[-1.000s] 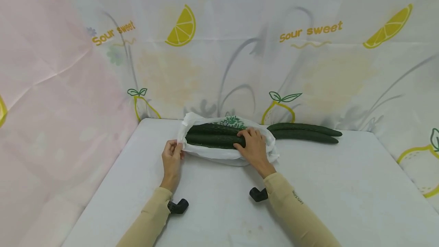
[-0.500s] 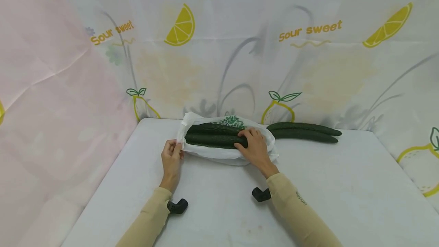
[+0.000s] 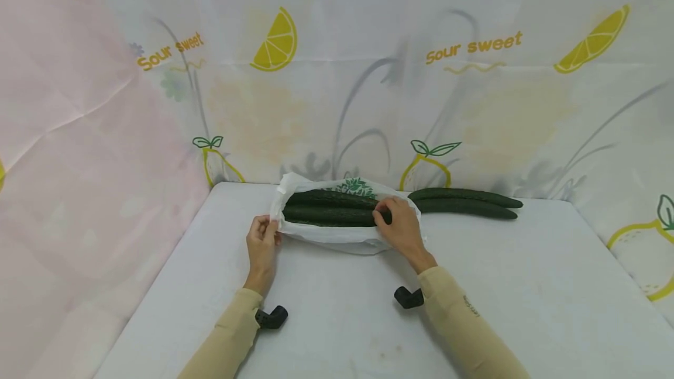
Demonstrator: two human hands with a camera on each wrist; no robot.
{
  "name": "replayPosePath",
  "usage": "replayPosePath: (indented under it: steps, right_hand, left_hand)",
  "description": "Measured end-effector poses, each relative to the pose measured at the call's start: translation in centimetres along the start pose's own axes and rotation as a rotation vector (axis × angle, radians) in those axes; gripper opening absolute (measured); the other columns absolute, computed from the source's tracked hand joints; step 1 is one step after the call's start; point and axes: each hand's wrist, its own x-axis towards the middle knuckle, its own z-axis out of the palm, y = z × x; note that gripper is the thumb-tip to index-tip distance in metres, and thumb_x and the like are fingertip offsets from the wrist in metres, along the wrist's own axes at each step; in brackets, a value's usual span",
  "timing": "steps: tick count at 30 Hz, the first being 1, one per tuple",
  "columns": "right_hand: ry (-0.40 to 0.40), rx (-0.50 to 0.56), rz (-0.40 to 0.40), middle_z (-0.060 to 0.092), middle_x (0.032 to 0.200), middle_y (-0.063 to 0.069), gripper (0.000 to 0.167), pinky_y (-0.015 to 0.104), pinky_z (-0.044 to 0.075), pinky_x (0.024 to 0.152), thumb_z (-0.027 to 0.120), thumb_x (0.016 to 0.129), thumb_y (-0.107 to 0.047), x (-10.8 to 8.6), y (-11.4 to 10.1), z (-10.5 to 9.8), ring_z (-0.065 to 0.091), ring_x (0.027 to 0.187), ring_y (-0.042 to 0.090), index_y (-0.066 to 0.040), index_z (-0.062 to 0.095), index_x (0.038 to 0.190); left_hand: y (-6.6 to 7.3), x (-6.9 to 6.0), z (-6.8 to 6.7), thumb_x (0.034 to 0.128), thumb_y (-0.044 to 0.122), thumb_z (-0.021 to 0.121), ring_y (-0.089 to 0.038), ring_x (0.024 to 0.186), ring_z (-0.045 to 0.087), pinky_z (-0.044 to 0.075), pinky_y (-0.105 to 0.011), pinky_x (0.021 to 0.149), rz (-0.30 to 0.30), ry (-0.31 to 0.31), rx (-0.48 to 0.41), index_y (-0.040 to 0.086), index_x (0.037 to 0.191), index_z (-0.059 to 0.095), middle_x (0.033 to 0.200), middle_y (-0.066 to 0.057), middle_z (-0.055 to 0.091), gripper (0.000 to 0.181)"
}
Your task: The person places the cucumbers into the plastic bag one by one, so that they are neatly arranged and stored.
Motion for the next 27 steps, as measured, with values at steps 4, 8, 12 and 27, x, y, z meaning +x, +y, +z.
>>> replayPosePath:
  steps: [4, 8, 12, 27]
  right_hand:
    - [0.018, -0.002, 0.016, 0.063, 0.082, 0.007, 0.004, 0.038, 0.045, 0.075, 0.061, 0.087, -0.011, 0.0, 0.4, -0.8, 0.056, 0.08, 0.023, -0.009, 0.062, 0.084]
    - [0.03, 0.009, 0.039, 0.062, 0.081, 0.007, 0.003, 0.039, 0.045, 0.074, 0.059, 0.086, -0.009, -0.1, 0.8, -1.7, 0.055, 0.08, 0.023, -0.008, 0.061, 0.084]
    - [0.062, 0.016, 0.054, 0.059, 0.079, 0.008, 0.003, 0.037, 0.045, 0.072, 0.058, 0.083, -0.008, -0.1, 1.3, -2.5, 0.054, 0.078, 0.024, -0.006, 0.059, 0.082]
    - [0.118, -0.019, 0.133, 0.059, 0.081, 0.011, 0.004, 0.036, 0.041, 0.071, 0.058, 0.082, -0.008, -0.7, 4.4, -4.9, 0.053, 0.079, 0.026, -0.004, 0.059, 0.082]
  left_hand:
    - [0.2, 0.0, 0.0, 0.0956, 0.011, 0.052, -0.009, 0.064, 0.049, 0.043, -0.019, 0.056, -0.011, -0.008, -0.007, -0.002, 0.106, 0.053, 0.077, 0.006, 0.055, 0.017]
    - [0.4, -0.1, 0.0, 0.0958, 0.012, 0.052, -0.008, 0.065, 0.05, 0.044, -0.018, 0.056, -0.024, -0.01, 0.005, -0.003, 0.107, 0.053, 0.077, 0.007, 0.055, 0.019]
    - [0.3, 0.0, -0.1, 0.0959, 0.013, 0.053, -0.007, 0.065, 0.05, 0.043, -0.017, 0.056, -0.016, -0.007, 0.013, -0.004, 0.107, 0.053, 0.077, 0.007, 0.055, 0.02]
    - [-0.1, 0.0, 0.0, 0.0958, 0.012, 0.053, -0.011, 0.065, 0.05, 0.042, -0.017, 0.055, 0.0, 0.006, 0.015, 0.002, 0.101, 0.054, 0.077, 0.006, 0.055, 0.011]
